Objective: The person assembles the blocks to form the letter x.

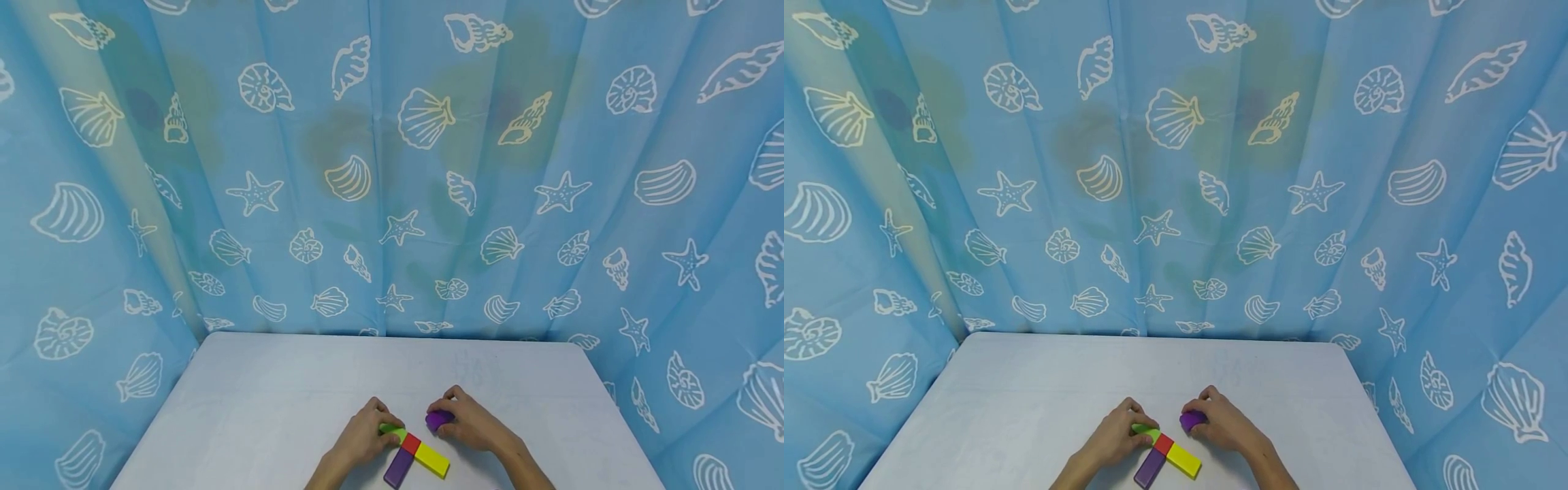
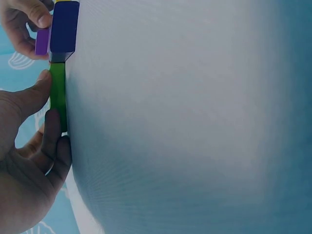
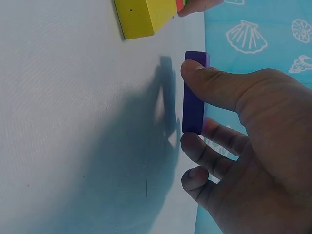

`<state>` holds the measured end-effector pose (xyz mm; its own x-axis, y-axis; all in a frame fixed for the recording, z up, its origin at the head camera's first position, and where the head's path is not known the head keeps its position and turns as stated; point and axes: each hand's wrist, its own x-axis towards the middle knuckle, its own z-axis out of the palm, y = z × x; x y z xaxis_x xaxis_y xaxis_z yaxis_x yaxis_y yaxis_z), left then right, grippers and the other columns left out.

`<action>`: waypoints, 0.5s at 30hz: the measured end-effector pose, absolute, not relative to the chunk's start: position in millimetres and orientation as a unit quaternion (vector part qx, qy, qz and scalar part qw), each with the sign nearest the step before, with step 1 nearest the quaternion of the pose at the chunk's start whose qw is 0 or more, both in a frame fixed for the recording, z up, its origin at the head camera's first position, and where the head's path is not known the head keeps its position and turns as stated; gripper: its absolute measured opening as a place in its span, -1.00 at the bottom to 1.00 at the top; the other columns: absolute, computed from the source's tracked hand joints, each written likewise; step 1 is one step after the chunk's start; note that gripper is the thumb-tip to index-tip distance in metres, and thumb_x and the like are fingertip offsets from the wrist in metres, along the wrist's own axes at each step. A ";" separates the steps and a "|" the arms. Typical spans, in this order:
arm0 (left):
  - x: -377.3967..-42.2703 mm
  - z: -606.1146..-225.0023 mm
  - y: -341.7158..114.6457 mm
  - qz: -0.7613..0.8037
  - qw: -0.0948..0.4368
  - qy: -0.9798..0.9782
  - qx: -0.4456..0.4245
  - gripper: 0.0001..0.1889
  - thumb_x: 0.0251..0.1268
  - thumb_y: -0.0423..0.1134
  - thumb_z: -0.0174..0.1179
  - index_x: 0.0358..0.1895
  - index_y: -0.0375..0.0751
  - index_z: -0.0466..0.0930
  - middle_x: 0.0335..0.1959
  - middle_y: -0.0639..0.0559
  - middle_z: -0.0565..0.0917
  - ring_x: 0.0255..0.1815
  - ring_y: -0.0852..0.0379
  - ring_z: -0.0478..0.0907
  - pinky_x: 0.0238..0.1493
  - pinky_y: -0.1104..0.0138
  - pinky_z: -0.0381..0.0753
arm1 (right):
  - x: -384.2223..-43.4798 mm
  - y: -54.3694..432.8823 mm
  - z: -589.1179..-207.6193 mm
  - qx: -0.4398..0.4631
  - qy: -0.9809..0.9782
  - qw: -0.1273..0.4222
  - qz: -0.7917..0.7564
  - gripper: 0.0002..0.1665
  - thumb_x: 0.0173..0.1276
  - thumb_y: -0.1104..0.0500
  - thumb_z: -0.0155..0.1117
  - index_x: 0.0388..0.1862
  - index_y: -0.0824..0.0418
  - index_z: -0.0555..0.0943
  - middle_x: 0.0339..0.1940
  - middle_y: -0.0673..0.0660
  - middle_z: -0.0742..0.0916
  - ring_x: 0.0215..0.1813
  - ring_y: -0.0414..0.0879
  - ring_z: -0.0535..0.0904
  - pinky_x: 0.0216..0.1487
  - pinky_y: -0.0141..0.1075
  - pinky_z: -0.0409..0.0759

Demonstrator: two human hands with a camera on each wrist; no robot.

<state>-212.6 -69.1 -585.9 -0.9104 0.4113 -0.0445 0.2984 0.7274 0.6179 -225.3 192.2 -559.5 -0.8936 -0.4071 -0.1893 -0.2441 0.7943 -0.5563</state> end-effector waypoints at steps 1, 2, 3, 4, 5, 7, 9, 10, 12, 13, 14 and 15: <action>-212.4 -585.7 -69.2 0.315 0.088 0.925 0.194 -0.78 0.23 -0.03 0.40 -0.06 0.20 0.80 -0.16 0.21 0.48 -0.23 0.27 0.38 -0.15 0.33 0.48 | -224.8 191.6 -558.9 -0.173 0.935 0.153 -0.269 -0.58 0.27 0.06 0.48 0.11 -0.15 0.67 0.09 0.07 0.50 0.04 -0.01 0.49 0.14 0.04 0.60; -212.0 -585.4 -69.3 0.315 0.087 0.924 0.196 -0.78 0.23 -0.03 0.41 -0.06 0.20 0.80 -0.16 0.21 0.48 -0.23 0.27 0.38 -0.17 0.33 0.47 | -224.3 191.1 -558.4 -0.173 0.935 0.155 -0.269 -0.59 0.27 0.06 0.49 0.11 -0.15 0.68 0.09 0.07 0.50 0.04 -0.01 0.49 0.14 0.04 0.60; -211.8 -585.5 -69.1 0.315 0.086 0.924 0.197 -0.78 0.23 -0.03 0.41 -0.06 0.20 0.80 -0.17 0.21 0.48 -0.24 0.27 0.38 -0.17 0.34 0.46 | -223.8 190.5 -557.9 -0.172 0.934 0.157 -0.269 -0.59 0.27 0.06 0.48 0.11 -0.15 0.68 0.08 0.07 0.50 0.04 -0.01 0.49 0.14 0.04 0.60; -211.4 -585.3 -69.1 0.315 0.085 0.924 0.199 -0.78 0.22 -0.03 0.41 -0.06 0.19 0.80 -0.17 0.21 0.48 -0.24 0.27 0.37 -0.18 0.34 0.46 | -223.2 189.9 -557.4 -0.172 0.935 0.159 -0.268 -0.59 0.27 0.06 0.49 0.10 -0.15 0.68 0.08 0.06 0.50 0.03 -0.01 0.49 0.14 0.04 0.60; -211.0 -585.1 -69.0 0.315 0.084 0.924 0.200 -0.77 0.22 -0.03 0.41 -0.05 0.19 0.80 -0.18 0.21 0.48 -0.24 0.27 0.37 -0.19 0.35 0.45 | -222.7 189.4 -556.9 -0.171 0.935 0.160 -0.268 -0.59 0.27 0.06 0.49 0.10 -0.16 0.68 0.08 0.06 0.50 0.03 -0.02 0.49 0.14 0.03 0.61; -210.6 -584.7 -68.9 0.316 0.083 0.923 0.203 -0.77 0.22 -0.03 0.41 -0.05 0.19 0.80 -0.18 0.21 0.47 -0.25 0.27 0.37 -0.20 0.35 0.45 | -222.0 188.4 -557.1 -0.169 0.935 0.162 -0.265 -0.59 0.26 0.06 0.49 0.09 -0.17 0.68 0.08 0.05 0.50 0.03 -0.03 0.49 0.14 0.02 0.61; -210.5 -584.4 -68.8 0.316 0.083 0.923 0.202 -0.77 0.22 -0.03 0.41 -0.05 0.18 0.80 -0.18 0.21 0.47 -0.25 0.27 0.37 -0.19 0.35 0.45 | -221.6 187.6 -557.2 -0.169 0.936 0.162 -0.263 -0.60 0.26 0.06 0.50 0.08 -0.18 0.68 0.07 0.05 0.50 0.02 -0.03 0.49 0.13 0.01 0.61; -210.5 -584.0 -68.7 0.316 0.083 0.923 0.202 -0.77 0.22 -0.03 0.41 -0.05 0.18 0.80 -0.18 0.21 0.47 -0.25 0.27 0.37 -0.19 0.35 0.46 | -221.5 187.2 -557.2 -0.169 0.936 0.162 -0.263 -0.60 0.25 0.06 0.50 0.08 -0.18 0.69 0.06 0.06 0.50 0.01 -0.03 0.49 0.13 0.01 0.62; -210.6 -583.6 -68.7 0.316 0.084 0.924 0.200 -0.77 0.22 -0.04 0.41 -0.05 0.19 0.80 -0.18 0.21 0.47 -0.25 0.26 0.37 -0.18 0.34 0.46 | -221.4 186.5 -557.6 -0.170 0.936 0.163 -0.263 -0.61 0.26 0.06 0.49 0.08 -0.17 0.69 0.06 0.05 0.50 0.01 -0.03 0.48 0.13 0.00 0.61; -210.6 -583.3 -68.6 0.317 0.084 0.924 0.199 -0.77 0.22 -0.03 0.41 -0.05 0.19 0.80 -0.18 0.20 0.47 -0.25 0.26 0.37 -0.17 0.34 0.47 | -221.2 186.2 -557.6 -0.171 0.935 0.164 -0.264 -0.61 0.26 0.06 0.49 0.08 -0.17 0.69 0.05 0.05 0.50 0.01 -0.03 0.48 0.13 0.00 0.61; -210.7 -583.2 -68.6 0.318 0.085 0.923 0.198 -0.77 0.22 -0.04 0.41 -0.05 0.19 0.80 -0.18 0.20 0.48 -0.25 0.25 0.37 -0.17 0.33 0.47 | -221.0 185.9 -557.6 -0.171 0.935 0.165 -0.265 -0.61 0.26 0.06 0.49 0.08 -0.17 0.69 0.05 0.04 0.50 0.00 -0.03 0.48 0.13 0.00 0.61; -210.6 -582.9 -68.6 0.318 0.086 0.923 0.198 -0.77 0.22 -0.04 0.41 -0.05 0.19 0.80 -0.18 0.20 0.48 -0.24 0.25 0.37 -0.17 0.33 0.47 | -220.7 185.6 -557.9 -0.172 0.934 0.166 -0.266 -0.61 0.27 0.07 0.49 0.08 -0.16 0.69 0.04 0.04 0.50 0.00 -0.03 0.48 0.13 0.01 0.61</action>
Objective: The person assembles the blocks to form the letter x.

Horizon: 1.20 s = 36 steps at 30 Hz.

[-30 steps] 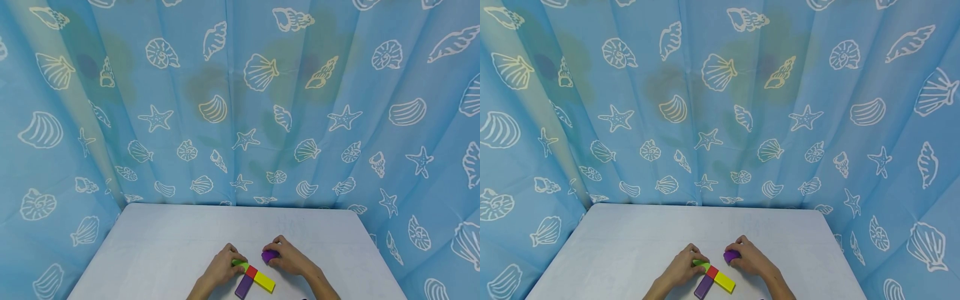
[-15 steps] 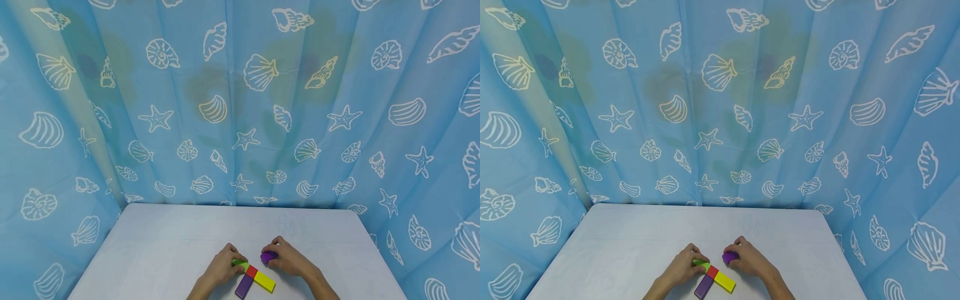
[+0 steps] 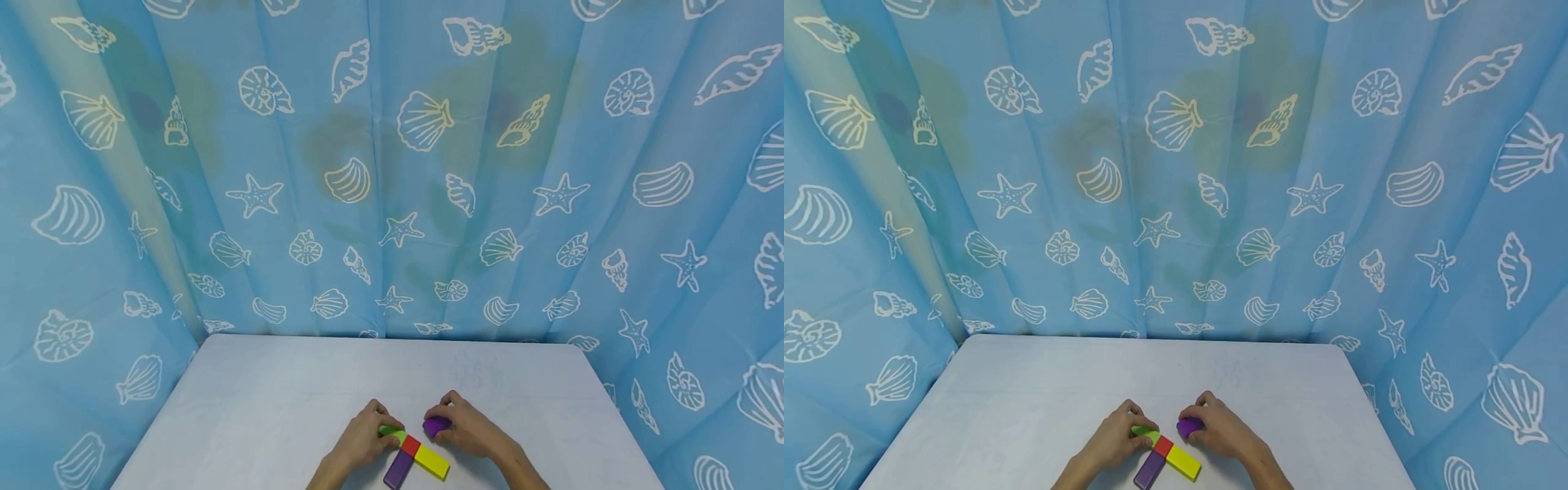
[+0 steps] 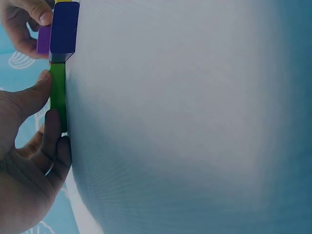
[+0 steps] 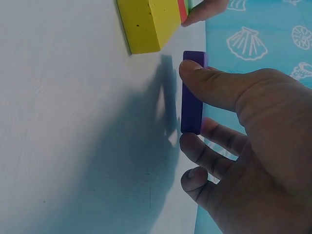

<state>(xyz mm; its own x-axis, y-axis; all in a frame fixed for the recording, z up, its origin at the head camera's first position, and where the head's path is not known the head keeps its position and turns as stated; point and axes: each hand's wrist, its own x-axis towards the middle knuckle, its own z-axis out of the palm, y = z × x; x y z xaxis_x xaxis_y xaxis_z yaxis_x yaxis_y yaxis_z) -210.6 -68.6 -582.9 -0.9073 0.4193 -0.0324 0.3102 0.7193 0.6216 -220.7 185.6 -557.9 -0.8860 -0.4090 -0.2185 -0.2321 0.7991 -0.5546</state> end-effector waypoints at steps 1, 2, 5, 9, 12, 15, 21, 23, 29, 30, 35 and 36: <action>-210.5 -582.9 -68.6 0.319 0.086 0.923 0.197 -0.77 0.22 -0.03 0.41 -0.05 0.19 0.80 -0.18 0.20 0.48 -0.24 0.25 0.37 -0.17 0.33 0.46 | -220.3 185.3 -558.2 -0.172 0.933 0.168 -0.266 -0.61 0.27 0.07 0.49 0.08 -0.16 0.69 0.04 0.03 0.50 0.01 -0.03 0.48 0.14 0.01 0.60; -210.4 -583.1 -68.6 0.319 0.086 0.923 0.197 -0.77 0.22 -0.03 0.41 -0.06 0.19 0.80 -0.18 0.20 0.48 -0.24 0.25 0.37 -0.17 0.33 0.47 | -219.9 184.9 -558.9 -0.172 0.933 0.170 -0.266 -0.61 0.27 0.07 0.49 0.08 -0.17 0.69 0.04 0.02 0.50 0.01 -0.04 0.47 0.14 0.01 0.60; -209.9 -583.5 -68.8 0.319 0.086 0.923 0.196 -0.78 0.22 -0.03 0.41 -0.06 0.19 0.80 -0.17 0.20 0.47 -0.24 0.25 0.37 -0.17 0.32 0.46 | -218.8 183.6 -560.4 -0.176 0.932 0.174 -0.264 -0.61 0.27 0.06 0.49 0.08 -0.18 0.69 0.03 0.02 0.50 0.00 -0.04 0.47 0.14 0.02 0.60; -209.6 -583.7 -69.1 0.319 0.088 0.923 0.195 -0.78 0.23 -0.03 0.40 -0.05 0.20 0.80 -0.16 0.19 0.47 -0.24 0.24 0.38 -0.17 0.32 0.46 | -217.7 182.3 -562.6 -0.187 0.931 0.174 -0.260 -0.61 0.26 0.05 0.49 0.07 -0.19 0.69 0.02 0.02 0.51 -0.02 -0.06 0.48 0.12 -0.02 0.62; -210.1 -584.6 -69.3 0.320 0.089 0.923 0.194 -0.78 0.24 -0.03 0.40 -0.05 0.20 0.80 -0.17 0.20 0.47 -0.23 0.24 0.38 -0.17 0.32 0.46 | -217.0 181.8 -564.1 -0.197 0.931 0.172 -0.256 -0.61 0.25 0.04 0.50 0.06 -0.21 0.69 0.00 0.01 0.51 -0.04 -0.08 0.48 0.09 -0.07 0.64; -211.0 -586.1 -69.3 0.321 0.088 0.923 0.192 -0.78 0.23 -0.03 0.40 -0.06 0.21 0.80 -0.17 0.21 0.47 -0.23 0.25 0.38 -0.17 0.32 0.46 | -216.0 181.0 -565.0 -0.205 0.929 0.171 -0.255 -0.61 0.25 0.04 0.50 0.05 -0.23 0.69 0.00 0.01 0.52 -0.06 -0.09 0.49 0.06 -0.11 0.66; -211.7 -586.9 -69.5 0.323 0.089 0.923 0.190 -0.78 0.22 -0.03 0.41 -0.06 0.21 0.80 -0.17 0.21 0.47 -0.24 0.26 0.38 -0.17 0.33 0.46 | -214.3 178.0 -565.5 -0.214 0.929 0.167 -0.250 -0.63 0.26 0.03 0.49 0.04 -0.22 0.69 0.01 0.01 0.52 -0.06 -0.09 0.50 0.05 -0.11 0.67; -211.7 -586.7 -69.5 0.324 0.090 0.923 0.190 -0.78 0.22 -0.04 0.41 -0.06 0.21 0.80 -0.18 0.22 0.46 -0.24 0.27 0.37 -0.17 0.33 0.46 | -214.0 177.2 -565.6 -0.214 0.930 0.167 -0.248 -0.64 0.27 0.03 0.48 0.04 -0.23 0.69 0.01 0.01 0.52 -0.06 -0.09 0.50 0.06 -0.11 0.66; -212.3 -585.7 -69.5 0.329 0.092 0.920 0.191 -0.78 0.23 -0.05 0.41 -0.05 0.18 0.80 -0.19 0.22 0.46 -0.24 0.26 0.37 -0.18 0.34 0.45 | -213.8 176.2 -566.1 -0.215 0.931 0.164 -0.244 -0.63 0.26 0.03 0.49 0.04 -0.23 0.69 0.01 0.00 0.52 -0.06 -0.10 0.50 0.06 -0.12 0.66; -212.2 -585.4 -69.5 0.329 0.092 0.920 0.191 -0.78 0.23 -0.05 0.41 -0.05 0.18 0.80 -0.19 0.22 0.46 -0.24 0.26 0.38 -0.18 0.34 0.45 | -213.8 176.1 -566.1 -0.215 0.931 0.164 -0.244 -0.63 0.25 0.03 0.49 0.05 -0.23 0.69 0.01 0.00 0.52 -0.07 -0.10 0.50 0.07 -0.12 0.66; -211.9 -584.6 -69.1 0.331 0.096 0.920 0.186 -0.78 0.22 -0.04 0.41 -0.05 0.19 0.80 -0.18 0.22 0.46 -0.24 0.26 0.38 -0.17 0.33 0.46 | -214.3 175.6 -566.3 -0.217 0.932 0.161 -0.242 -0.62 0.26 0.04 0.49 0.06 -0.22 0.70 0.01 0.00 0.52 -0.06 -0.10 0.49 0.07 -0.13 0.66; -211.9 -584.7 -69.0 0.330 0.097 0.920 0.186 -0.78 0.22 -0.04 0.41 -0.05 0.19 0.80 -0.17 0.22 0.47 -0.24 0.26 0.38 -0.17 0.32 0.46 | -214.5 175.3 -566.2 -0.217 0.932 0.161 -0.242 -0.62 0.26 0.04 0.49 0.06 -0.22 0.70 0.01 0.00 0.52 -0.06 -0.11 0.49 0.07 -0.13 0.66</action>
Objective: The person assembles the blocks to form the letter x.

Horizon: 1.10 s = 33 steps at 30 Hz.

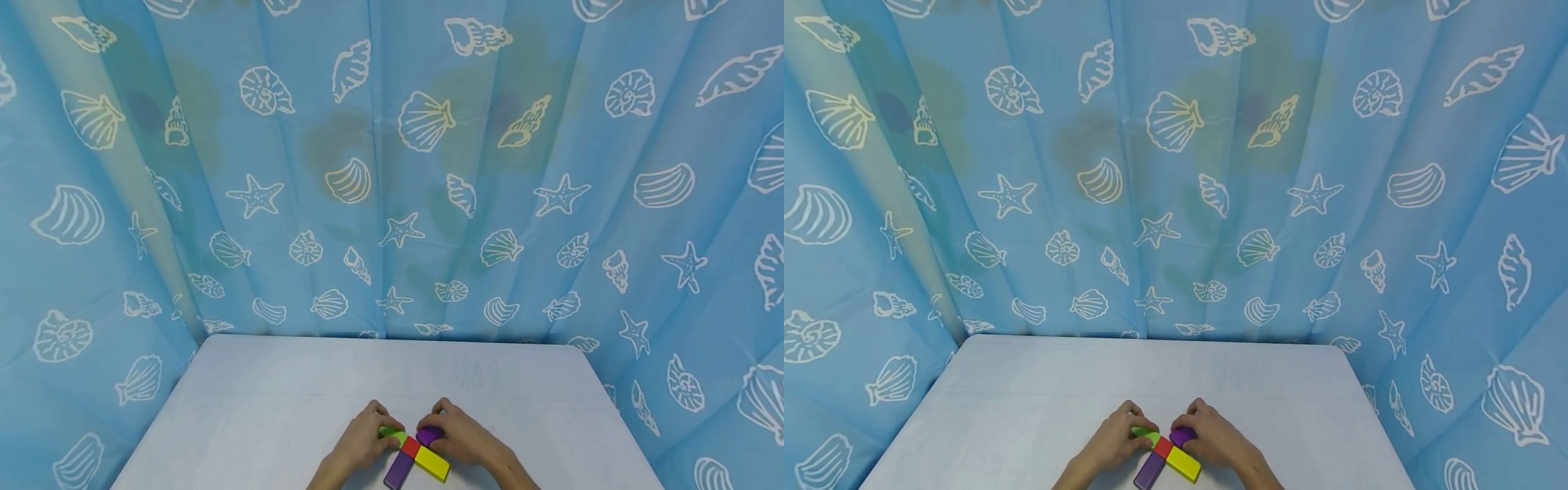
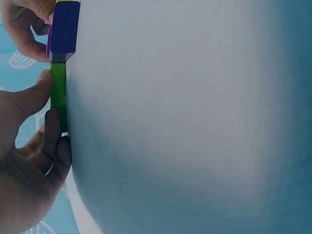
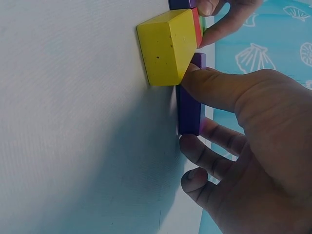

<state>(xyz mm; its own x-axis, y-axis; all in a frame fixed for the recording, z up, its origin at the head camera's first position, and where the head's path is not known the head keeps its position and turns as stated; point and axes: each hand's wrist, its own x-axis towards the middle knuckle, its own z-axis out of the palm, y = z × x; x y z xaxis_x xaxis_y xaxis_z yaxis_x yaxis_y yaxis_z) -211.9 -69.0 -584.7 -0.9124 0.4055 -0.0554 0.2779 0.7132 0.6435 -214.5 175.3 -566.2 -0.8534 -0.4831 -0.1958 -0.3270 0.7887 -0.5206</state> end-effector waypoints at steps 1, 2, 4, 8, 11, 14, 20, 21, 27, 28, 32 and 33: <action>-211.8 -584.8 -69.0 0.330 0.097 0.921 0.185 -0.78 0.23 -0.04 0.41 -0.05 0.19 0.80 -0.17 0.22 0.47 -0.23 0.26 0.38 -0.16 0.32 0.46 | -214.5 174.9 -566.3 -0.218 0.932 0.162 -0.242 -0.63 0.26 0.04 0.49 0.06 -0.22 0.70 0.01 0.00 0.52 -0.06 -0.11 0.49 0.07 -0.13 0.66; -211.6 -584.8 -69.1 0.330 0.097 0.921 0.185 -0.78 0.23 -0.05 0.41 -0.05 0.19 0.80 -0.17 0.21 0.47 -0.23 0.26 0.38 -0.16 0.32 0.47 | -214.5 174.5 -566.4 -0.217 0.932 0.163 -0.241 -0.63 0.26 0.05 0.49 0.05 -0.22 0.70 0.01 0.00 0.52 -0.06 -0.11 0.49 0.07 -0.13 0.66; -211.4 -584.7 -69.4 0.330 0.096 0.920 0.186 -0.78 0.23 -0.05 0.41 -0.05 0.18 0.80 -0.16 0.21 0.47 -0.23 0.26 0.39 -0.16 0.31 0.47 | -214.4 173.5 -566.8 -0.216 0.932 0.164 -0.240 -0.62 0.26 0.05 0.49 0.06 -0.23 0.70 0.01 -0.01 0.52 -0.06 -0.11 0.49 0.07 -0.14 0.66; -211.4 -584.8 -69.7 0.330 0.097 0.920 0.188 -0.78 0.24 -0.05 0.40 -0.05 0.18 0.80 -0.17 0.22 0.47 -0.23 0.26 0.39 -0.15 0.31 0.47 | -213.9 171.9 -566.4 -0.215 0.933 0.164 -0.239 -0.59 0.26 0.06 0.49 0.08 -0.23 0.70 0.01 -0.01 0.52 -0.05 -0.13 0.49 0.10 -0.16 0.65; -211.9 -585.2 -69.3 0.330 0.101 0.920 0.186 -0.78 0.23 -0.05 0.41 -0.05 0.19 0.80 -0.17 0.22 0.47 -0.23 0.26 0.39 -0.16 0.31 0.46 | -213.5 171.0 -564.4 -0.217 0.933 0.164 -0.237 -0.57 0.26 0.07 0.48 0.11 -0.24 0.70 0.03 -0.02 0.52 -0.03 -0.13 0.48 0.13 -0.18 0.63; -212.6 -584.6 -68.9 0.330 0.102 0.920 0.184 -0.78 0.22 -0.05 0.41 -0.06 0.19 0.80 -0.18 0.22 0.47 -0.23 0.25 0.39 -0.16 0.31 0.46 | -213.2 170.1 -562.1 -0.219 0.933 0.162 -0.234 -0.56 0.27 0.09 0.48 0.12 -0.24 0.70 0.04 -0.03 0.52 -0.01 -0.12 0.47 0.14 -0.17 0.62; -213.0 -582.7 -68.8 0.329 0.103 0.921 0.183 -0.78 0.22 -0.05 0.42 -0.06 0.20 0.80 -0.17 0.22 0.47 -0.22 0.25 0.39 -0.16 0.31 0.46 | -213.3 168.2 -560.6 -0.226 0.934 0.158 -0.227 -0.55 0.29 0.10 0.45 0.14 -0.26 0.69 0.10 -0.01 0.53 0.06 -0.07 0.46 0.16 -0.14 0.61; -212.8 -582.4 -68.8 0.329 0.103 0.921 0.183 -0.78 0.22 -0.05 0.42 -0.06 0.20 0.80 -0.17 0.22 0.48 -0.22 0.25 0.39 -0.15 0.30 0.46 | -213.6 168.0 -561.0 -0.228 0.934 0.157 -0.225 -0.54 0.29 0.10 0.45 0.14 -0.27 0.69 0.11 -0.01 0.53 0.07 -0.06 0.46 0.17 -0.13 0.61; -212.4 -582.6 -68.4 0.331 0.106 0.920 0.182 -0.78 0.23 -0.06 0.41 -0.06 0.19 0.80 -0.16 0.20 0.48 -0.22 0.23 0.39 -0.15 0.29 0.46 | -216.0 166.0 -562.6 -0.229 0.934 0.157 -0.227 -0.55 0.30 0.11 0.44 0.14 -0.26 0.69 0.15 0.02 0.53 0.09 -0.05 0.47 0.21 -0.08 0.58; -212.6 -582.7 -68.3 0.331 0.107 0.920 0.181 -0.79 0.23 -0.06 0.41 -0.06 0.20 0.80 -0.16 0.20 0.48 -0.22 0.23 0.39 -0.15 0.30 0.46 | -216.3 165.5 -562.7 -0.229 0.933 0.157 -0.229 -0.55 0.30 0.11 0.44 0.14 -0.25 0.69 0.15 0.02 0.53 0.09 -0.05 0.47 0.21 -0.07 0.58; -213.1 -583.6 -68.5 0.330 0.105 0.920 0.182 -0.79 0.24 -0.06 0.40 -0.06 0.19 0.80 -0.17 0.21 0.48 -0.23 0.23 0.39 -0.15 0.30 0.47 | -217.2 163.9 -563.3 -0.228 0.933 0.157 -0.231 -0.56 0.31 0.12 0.43 0.14 -0.24 0.69 0.17 0.02 0.53 0.09 -0.05 0.47 0.23 -0.04 0.56; -213.1 -583.7 -68.5 0.329 0.104 0.921 0.182 -0.79 0.24 -0.06 0.40 -0.06 0.19 0.80 -0.17 0.21 0.48 -0.23 0.23 0.39 -0.15 0.30 0.47 | -217.3 163.5 -563.5 -0.227 0.933 0.156 -0.231 -0.56 0.31 0.12 0.43 0.15 -0.24 0.68 0.17 0.02 0.53 0.10 -0.04 0.47 0.24 -0.04 0.55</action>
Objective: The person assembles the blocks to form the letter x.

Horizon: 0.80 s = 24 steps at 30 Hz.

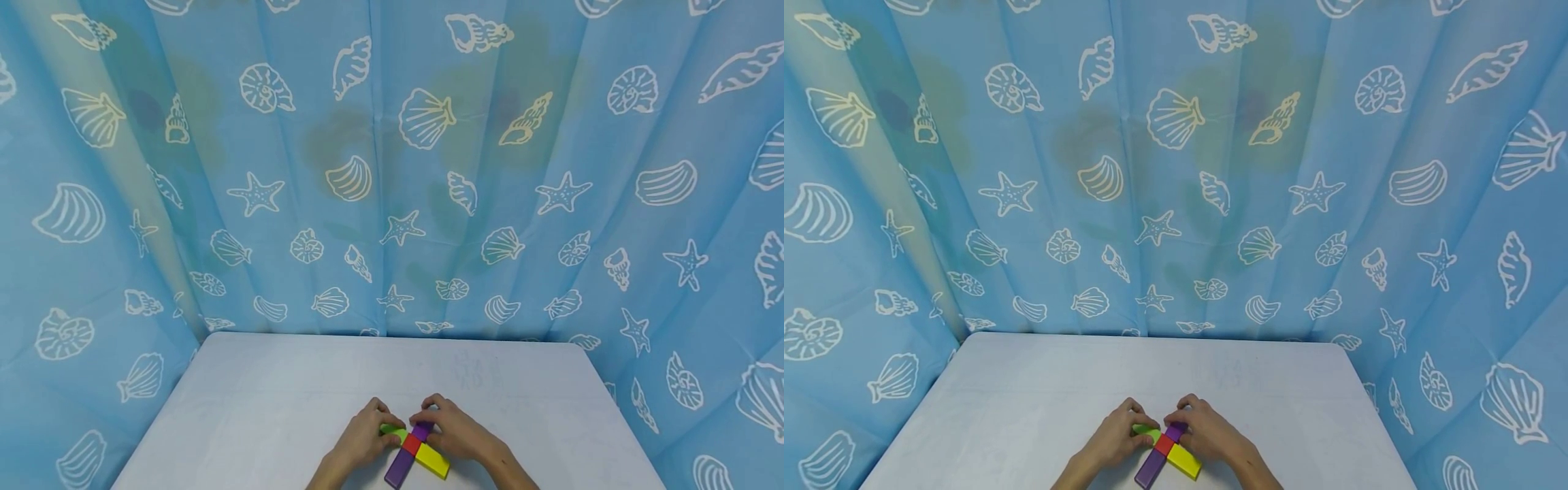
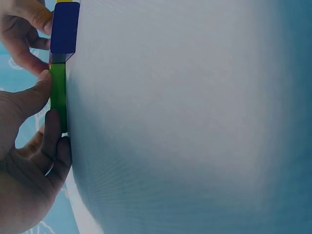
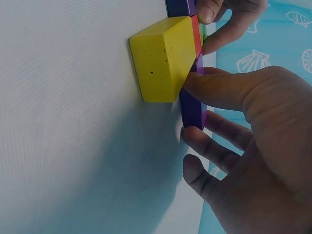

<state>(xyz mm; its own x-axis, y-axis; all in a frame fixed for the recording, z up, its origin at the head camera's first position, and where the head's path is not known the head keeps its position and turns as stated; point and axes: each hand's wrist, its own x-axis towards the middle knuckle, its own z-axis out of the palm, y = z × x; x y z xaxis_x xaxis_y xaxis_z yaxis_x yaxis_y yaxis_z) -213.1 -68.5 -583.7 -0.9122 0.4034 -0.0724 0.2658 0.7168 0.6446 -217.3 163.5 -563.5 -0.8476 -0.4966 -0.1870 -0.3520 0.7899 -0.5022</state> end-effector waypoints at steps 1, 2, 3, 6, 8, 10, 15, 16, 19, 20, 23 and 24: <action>-213.2 -583.6 -68.5 0.329 0.104 0.921 0.182 -0.79 0.24 -0.06 0.40 -0.06 0.19 0.80 -0.18 0.21 0.48 -0.23 0.23 0.39 -0.15 0.29 0.47 | -217.5 163.2 -563.7 -0.227 0.933 0.156 -0.231 -0.56 0.31 0.12 0.43 0.14 -0.24 0.68 0.17 0.02 0.53 0.11 -0.04 0.47 0.24 -0.04 0.55; -213.4 -583.5 -68.6 0.329 0.103 0.921 0.182 -0.79 0.24 -0.06 0.41 -0.06 0.19 0.80 -0.18 0.21 0.48 -0.23 0.22 0.39 -0.15 0.29 0.47 | -217.8 162.9 -563.8 -0.227 0.933 0.156 -0.232 -0.56 0.32 0.12 0.43 0.14 -0.24 0.68 0.17 0.02 0.53 0.11 -0.04 0.47 0.24 -0.04 0.55; -213.5 -583.7 -68.7 0.328 0.104 0.921 0.181 -0.79 0.24 -0.06 0.40 -0.06 0.19 0.80 -0.18 0.21 0.48 -0.23 0.22 0.39 -0.15 0.29 0.47 | -218.0 162.7 -563.8 -0.227 0.933 0.156 -0.232 -0.56 0.32 0.12 0.43 0.14 -0.23 0.68 0.18 0.02 0.53 0.11 -0.04 0.48 0.25 -0.04 0.54; -213.3 -583.8 -68.4 0.328 0.106 0.921 0.181 -0.79 0.24 -0.05 0.41 -0.06 0.20 0.80 -0.18 0.20 0.48 -0.23 0.22 0.39 -0.15 0.29 0.47 | -218.6 162.0 -564.2 -0.227 0.932 0.159 -0.235 -0.58 0.32 0.12 0.43 0.13 -0.22 0.69 0.18 0.03 0.53 0.11 -0.03 0.48 0.25 -0.03 0.54; -213.0 -584.0 -68.4 0.327 0.107 0.921 0.182 -0.79 0.24 -0.05 0.41 -0.07 0.19 0.80 -0.17 0.20 0.48 -0.23 0.22 0.39 -0.15 0.29 0.46 | -219.1 161.6 -564.8 -0.227 0.931 0.160 -0.235 -0.58 0.32 0.12 0.43 0.13 -0.22 0.69 0.17 0.04 0.54 0.11 -0.03 0.47 0.25 -0.03 0.54; -212.9 -584.7 -68.1 0.327 0.108 0.921 0.182 -0.79 0.23 -0.05 0.41 -0.07 0.19 0.80 -0.17 0.20 0.48 -0.23 0.22 0.39 -0.15 0.29 0.46 | -219.8 161.4 -566.0 -0.226 0.932 0.162 -0.235 -0.59 0.32 0.11 0.43 0.12 -0.23 0.69 0.17 0.03 0.53 0.11 -0.03 0.47 0.25 -0.03 0.54; -213.0 -585.1 -68.1 0.328 0.107 0.921 0.182 -0.79 0.23 -0.05 0.41 -0.06 0.20 0.80 -0.17 0.20 0.47 -0.23 0.23 0.39 -0.16 0.29 0.46 | -220.8 161.0 -567.1 -0.225 0.932 0.161 -0.234 -0.59 0.32 0.11 0.43 0.12 -0.24 0.69 0.18 0.03 0.53 0.13 -0.01 0.46 0.26 -0.01 0.53; -213.2 -584.9 -68.3 0.329 0.106 0.920 0.183 -0.79 0.23 -0.05 0.41 -0.06 0.20 0.80 -0.17 0.20 0.47 -0.23 0.23 0.39 -0.16 0.29 0.46 | -220.8 161.0 -567.0 -0.225 0.932 0.161 -0.234 -0.59 0.32 0.11 0.43 0.12 -0.23 0.69 0.18 0.04 0.53 0.13 -0.01 0.46 0.26 -0.01 0.53; -213.1 -584.1 -68.6 0.329 0.104 0.920 0.186 -0.79 0.24 -0.05 0.41 -0.06 0.19 0.80 -0.17 0.20 0.47 -0.23 0.23 0.39 -0.16 0.30 0.46 | -220.5 161.0 -566.5 -0.225 0.932 0.161 -0.235 -0.60 0.33 0.10 0.43 0.12 -0.23 0.69 0.19 0.04 0.53 0.13 -0.01 0.46 0.25 0.00 0.53; -213.2 -583.8 -68.7 0.329 0.104 0.920 0.186 -0.79 0.24 -0.05 0.41 -0.06 0.19 0.80 -0.17 0.20 0.47 -0.23 0.23 0.39 -0.16 0.29 0.46 | -220.4 161.0 -566.2 -0.225 0.932 0.161 -0.236 -0.60 0.33 0.10 0.42 0.12 -0.23 0.69 0.19 0.04 0.53 0.13 -0.01 0.46 0.26 0.00 0.53; -213.8 -584.3 -68.7 0.329 0.105 0.920 0.185 -0.79 0.24 -0.05 0.40 -0.06 0.18 0.80 -0.18 0.20 0.47 -0.24 0.23 0.39 -0.16 0.30 0.46 | -220.5 161.1 -566.0 -0.225 0.931 0.161 -0.238 -0.61 0.33 0.09 0.42 0.12 -0.22 0.69 0.19 0.04 0.53 0.13 0.00 0.45 0.26 0.02 0.52; -214.0 -584.8 -68.6 0.329 0.106 0.920 0.185 -0.79 0.24 -0.05 0.40 -0.06 0.18 0.80 -0.18 0.20 0.47 -0.24 0.23 0.39 -0.16 0.30 0.45 | -220.5 161.2 -565.9 -0.225 0.931 0.161 -0.239 -0.62 0.34 0.09 0.42 0.12 -0.22 0.69 0.19 0.03 0.53 0.13 -0.01 0.45 0.26 0.02 0.52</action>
<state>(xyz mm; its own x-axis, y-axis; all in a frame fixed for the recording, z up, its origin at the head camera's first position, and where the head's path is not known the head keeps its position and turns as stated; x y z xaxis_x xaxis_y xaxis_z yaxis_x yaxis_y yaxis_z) -214.0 -68.6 -584.8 -0.9094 0.4094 -0.0735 0.2701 0.7157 0.6440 -220.5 161.2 -565.9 -0.8471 -0.4955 -0.1920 -0.3419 0.7848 -0.5168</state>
